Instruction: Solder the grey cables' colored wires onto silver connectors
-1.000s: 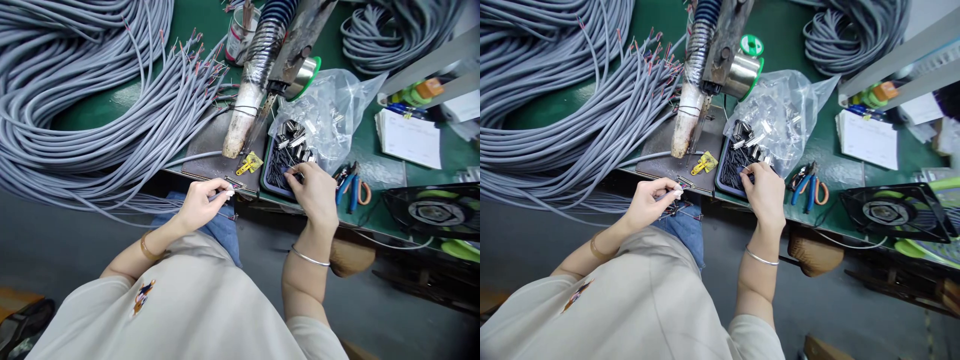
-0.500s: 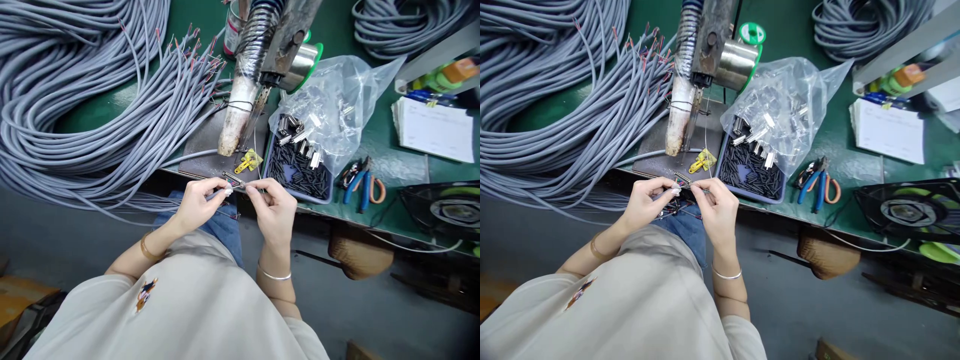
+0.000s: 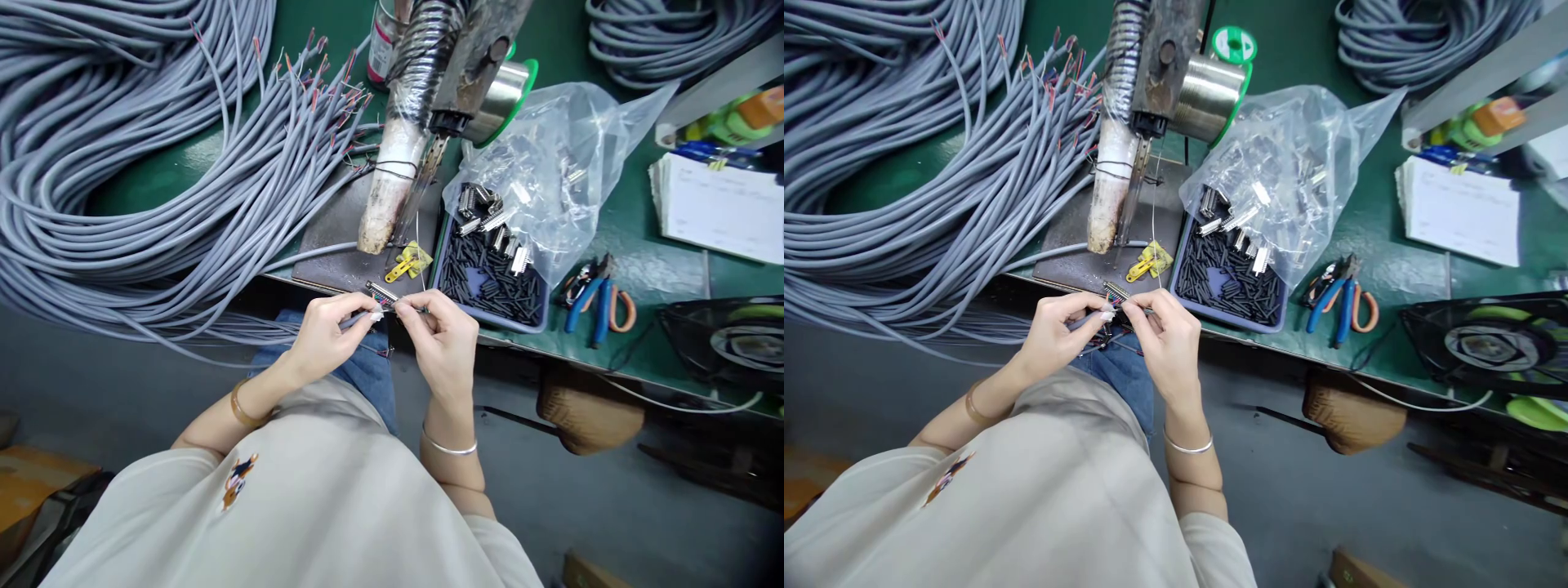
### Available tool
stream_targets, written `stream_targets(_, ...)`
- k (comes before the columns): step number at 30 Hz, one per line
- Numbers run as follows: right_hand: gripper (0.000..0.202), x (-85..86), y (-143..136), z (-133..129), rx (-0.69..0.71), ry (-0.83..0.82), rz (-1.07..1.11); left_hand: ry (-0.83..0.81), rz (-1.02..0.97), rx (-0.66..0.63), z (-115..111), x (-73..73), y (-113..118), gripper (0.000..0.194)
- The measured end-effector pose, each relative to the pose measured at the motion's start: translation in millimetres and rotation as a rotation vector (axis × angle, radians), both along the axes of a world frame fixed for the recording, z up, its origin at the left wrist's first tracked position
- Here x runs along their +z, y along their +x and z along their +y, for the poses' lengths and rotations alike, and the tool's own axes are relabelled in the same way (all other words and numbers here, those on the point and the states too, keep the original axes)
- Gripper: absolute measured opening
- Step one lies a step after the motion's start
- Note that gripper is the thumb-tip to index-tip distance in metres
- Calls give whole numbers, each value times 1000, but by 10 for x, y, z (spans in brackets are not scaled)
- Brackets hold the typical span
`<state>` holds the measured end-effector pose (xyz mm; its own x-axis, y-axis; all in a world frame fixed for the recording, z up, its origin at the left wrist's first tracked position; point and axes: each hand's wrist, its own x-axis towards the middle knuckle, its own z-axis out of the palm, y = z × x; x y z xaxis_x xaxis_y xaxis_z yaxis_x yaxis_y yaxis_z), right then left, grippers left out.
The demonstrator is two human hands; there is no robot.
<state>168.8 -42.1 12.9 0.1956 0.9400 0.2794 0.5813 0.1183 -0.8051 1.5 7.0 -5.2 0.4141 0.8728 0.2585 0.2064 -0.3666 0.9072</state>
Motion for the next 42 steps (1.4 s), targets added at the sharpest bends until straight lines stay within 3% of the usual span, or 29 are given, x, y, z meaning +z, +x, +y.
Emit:
stream_targets(4, 20, -25, -48, 10, 46, 95, -212, 23, -8, -42, -14, 1, -4, 16)
stream_targets(7, 31, -72, -105, 27, 42, 174, -432, -84, -45, -102, -37, -17, -23, 33)
stream_targets(10, 40, -97, -114, 33, 61, 181, -514, -127, -69, -132, -52, -23, -51, 31)
stream_targets(16, 20, -3, 25, 25, -93, 115, -165, -38, -114, -154, -42, -1, -83, 9)
stream_targets(18, 27, 20, 56, 39, -18, 4, -79, 37, -109, -170, -43, -1, -84, 7)
stream_targets(20, 21, 24, 68, 57, 69, -74, 7, 119, -96, -166, -52, 2, -82, 6)
stream_targets(23, 19, 5, 70, 74, 101, -119, 161, 146, -92, -134, -84, 26, -69, 7)
stream_targets(26, 22, -14, 72, 73, 116, -163, 291, 27, -148, -91, -121, 54, -31, 7)
stream_targets(29, 22, -12, 63, 60, 71, -148, 238, -154, -232, -54, -123, 63, 22, 9)
stream_targets(34, 23, -6, 29, 19, -85, 61, 24, -415, -300, 6, -30, 47, 56, 16)
stream_targets(38, 24, -50, 9, -29, -181, 348, 166, -517, -330, 28, 50, 16, 39, 20)
stream_targets(40, 22, -83, 7, -47, -210, 369, 197, -548, -342, 37, 80, -1, 32, 21)
stream_targets(42, 15, -117, 10, -56, -201, 285, 152, -567, -347, 40, 102, -13, 29, 22)
